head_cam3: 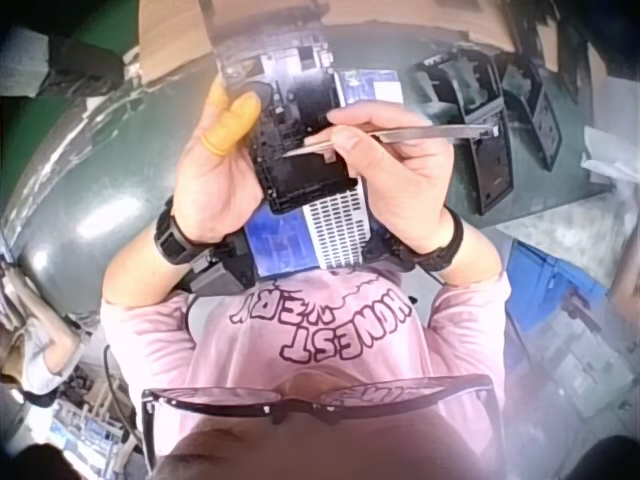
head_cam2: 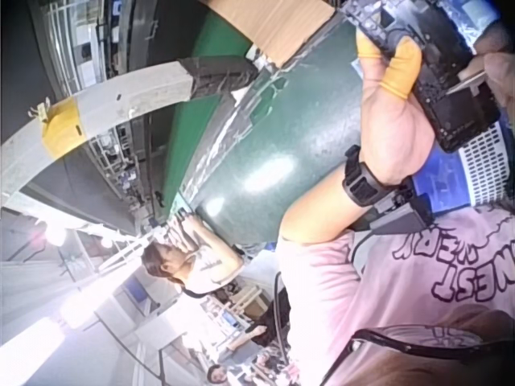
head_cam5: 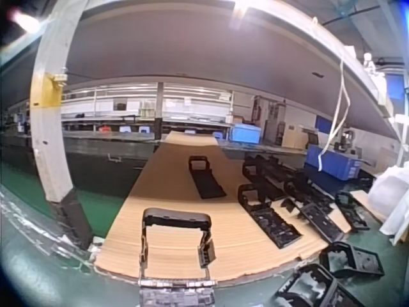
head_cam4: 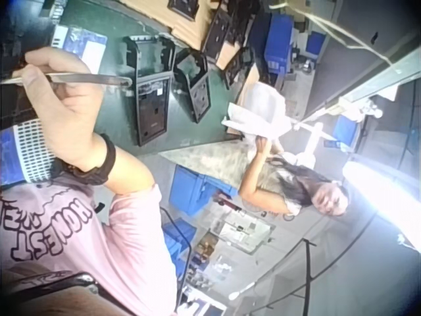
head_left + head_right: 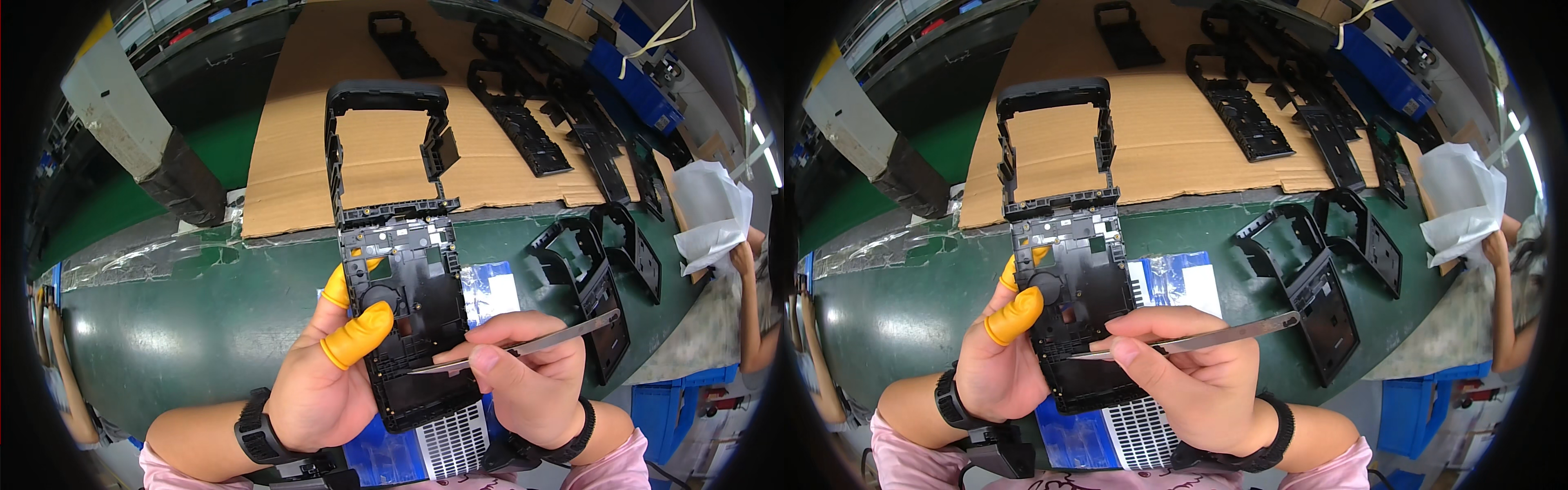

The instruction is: The person is assembling a black plastic electronic housing component on a factory assembly line.

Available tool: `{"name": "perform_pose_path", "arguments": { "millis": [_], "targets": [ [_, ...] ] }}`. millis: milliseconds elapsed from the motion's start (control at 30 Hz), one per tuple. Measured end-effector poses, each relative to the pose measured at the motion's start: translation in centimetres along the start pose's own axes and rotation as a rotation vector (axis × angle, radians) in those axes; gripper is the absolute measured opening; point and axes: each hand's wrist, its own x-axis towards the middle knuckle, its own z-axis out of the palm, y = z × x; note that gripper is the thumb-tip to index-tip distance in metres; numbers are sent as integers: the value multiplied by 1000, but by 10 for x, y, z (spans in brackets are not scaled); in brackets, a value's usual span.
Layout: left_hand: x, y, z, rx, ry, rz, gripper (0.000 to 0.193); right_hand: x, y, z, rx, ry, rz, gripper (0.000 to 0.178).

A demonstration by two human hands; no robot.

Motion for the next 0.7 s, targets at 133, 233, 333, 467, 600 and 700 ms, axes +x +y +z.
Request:
{"name": "perform_pose_path", "arguments": {
  "millis": [133, 233, 333, 467, 600, 700],
  "targets": [
    [-1, 1, 2, -17, 12, 5, 42, 0, -1, 4, -9, 70, 1, 14],
    [-1, 1, 1, -22, 10, 4, 42, 1, 0, 4, -14, 67, 3, 14],
    [0, 0, 1, -34, 3, 3, 42, 1, 0, 5, -17, 67, -1, 13],
    [-1, 0, 3, -37, 2, 6, 42, 1, 0, 2, -30, 72, 1, 13],
    [-2, 0, 4, -56, 3, 11, 44, 0, 3, -7, 5, -67, -10, 19],
    [-1, 0, 2, -36, -60, 12, 53, -1, 2, -7, 5, -64, -9, 19]
  ]
}}
